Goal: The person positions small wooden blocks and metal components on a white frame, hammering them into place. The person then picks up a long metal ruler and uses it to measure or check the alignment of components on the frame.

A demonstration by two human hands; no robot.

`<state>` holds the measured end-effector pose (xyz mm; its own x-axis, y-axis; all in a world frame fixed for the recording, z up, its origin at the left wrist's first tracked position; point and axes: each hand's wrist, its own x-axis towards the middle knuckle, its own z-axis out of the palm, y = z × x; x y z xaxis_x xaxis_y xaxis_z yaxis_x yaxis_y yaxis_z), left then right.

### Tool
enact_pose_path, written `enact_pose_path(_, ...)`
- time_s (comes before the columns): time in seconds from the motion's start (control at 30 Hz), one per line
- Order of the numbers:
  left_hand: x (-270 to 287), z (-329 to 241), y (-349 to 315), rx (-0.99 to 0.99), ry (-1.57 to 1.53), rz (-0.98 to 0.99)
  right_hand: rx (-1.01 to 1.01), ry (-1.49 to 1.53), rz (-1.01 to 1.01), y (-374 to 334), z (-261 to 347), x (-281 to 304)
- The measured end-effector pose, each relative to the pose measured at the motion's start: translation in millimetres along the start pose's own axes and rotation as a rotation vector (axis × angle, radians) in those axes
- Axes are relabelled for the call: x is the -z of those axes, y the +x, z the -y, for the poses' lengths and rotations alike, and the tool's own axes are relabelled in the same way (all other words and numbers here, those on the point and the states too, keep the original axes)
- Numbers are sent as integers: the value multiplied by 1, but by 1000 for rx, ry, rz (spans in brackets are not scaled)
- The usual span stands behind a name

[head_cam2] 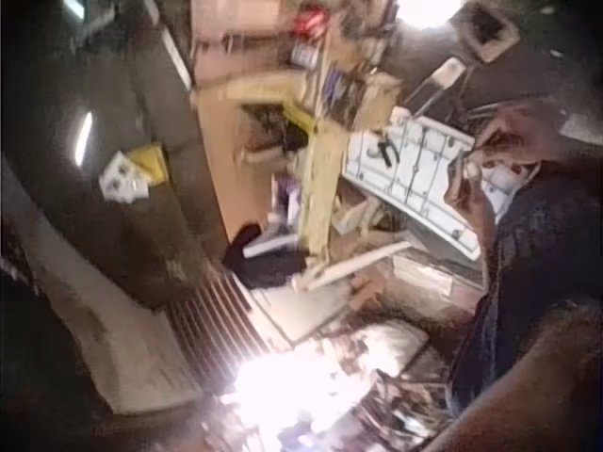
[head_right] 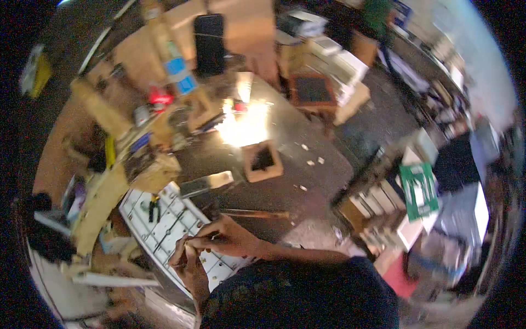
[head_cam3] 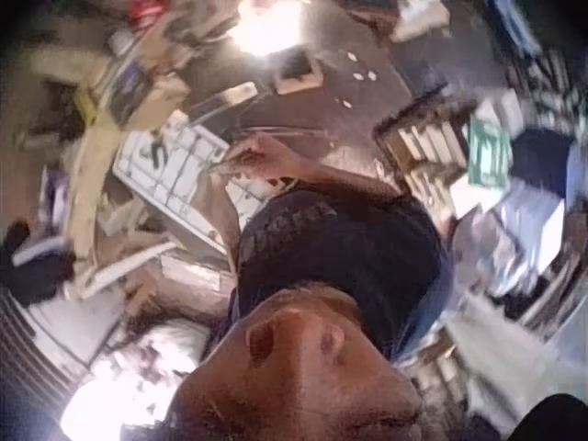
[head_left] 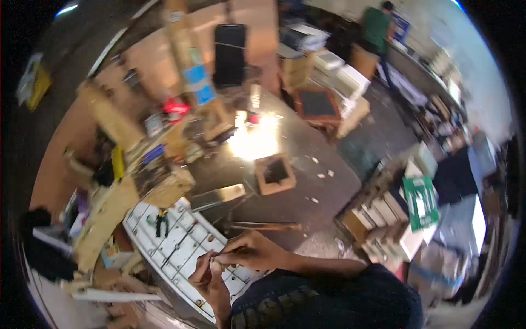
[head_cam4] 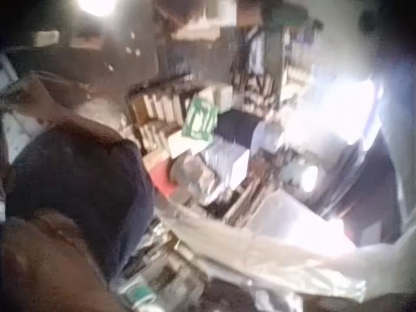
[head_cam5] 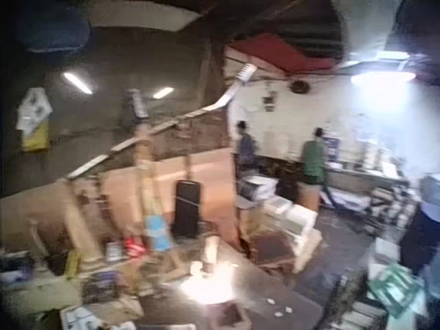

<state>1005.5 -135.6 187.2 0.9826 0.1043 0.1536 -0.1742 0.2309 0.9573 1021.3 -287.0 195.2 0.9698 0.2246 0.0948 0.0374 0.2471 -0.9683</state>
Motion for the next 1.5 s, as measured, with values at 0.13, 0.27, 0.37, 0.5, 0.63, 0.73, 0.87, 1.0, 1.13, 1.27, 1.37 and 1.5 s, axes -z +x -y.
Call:
enact_pose_path(0.13, 9, 11, -8, 218, 403, 192, -108, -72, -14, -27, 7, 23)
enact_pose_path(0.27, 7, 16, 7, 82, 483, 162, 90, -407, -446, -68, -54, 30)
enact_pose_path(0.37, 26, 21, 32, 28, 605, 591, -70, -592, -698, -149, -101, 38)
enact_pose_path(0.5, -9, 16, 30, 150, 413, 840, -645, -533, -951, -269, -93, -13)
enact_pose_path(0.63, -33, 33, 26, 24, 257, 1182, -637, -546, -1457, -347, -114, -80)
enact_pose_path(0.73, -57, 25, -3, -53, 257, 1347, -596, -614, -1937, -435, -119, -131)
enact_pose_path(0.87, -65, 29, -51, 28, 139, 1494, -338, -564, -2530, -544, -72, -201)
enact_pose_path(1.0, -77, 61, -64, -86, 134, 1811, -209, -668, -2603, -603, 7, -246)
enact_pose_path(1.13, -87, 87, -107, -300, 239, 2200, 471, -488, -2591, -642, 58, -228)
enact_pose_path(1.27, -88, 65, -197, -223, 221, 2298, 669, -544, -2537, -710, 129, -232)
enact_pose_path(1.37, -114, 33, -236, -290, 154, 2265, 884, -720, -2420, -735, 215, -197)
enact_pose_path(1.5, -132, 3, -334, -337, 11, 2294, 1012, -740, -2034, -915, 279, -136)
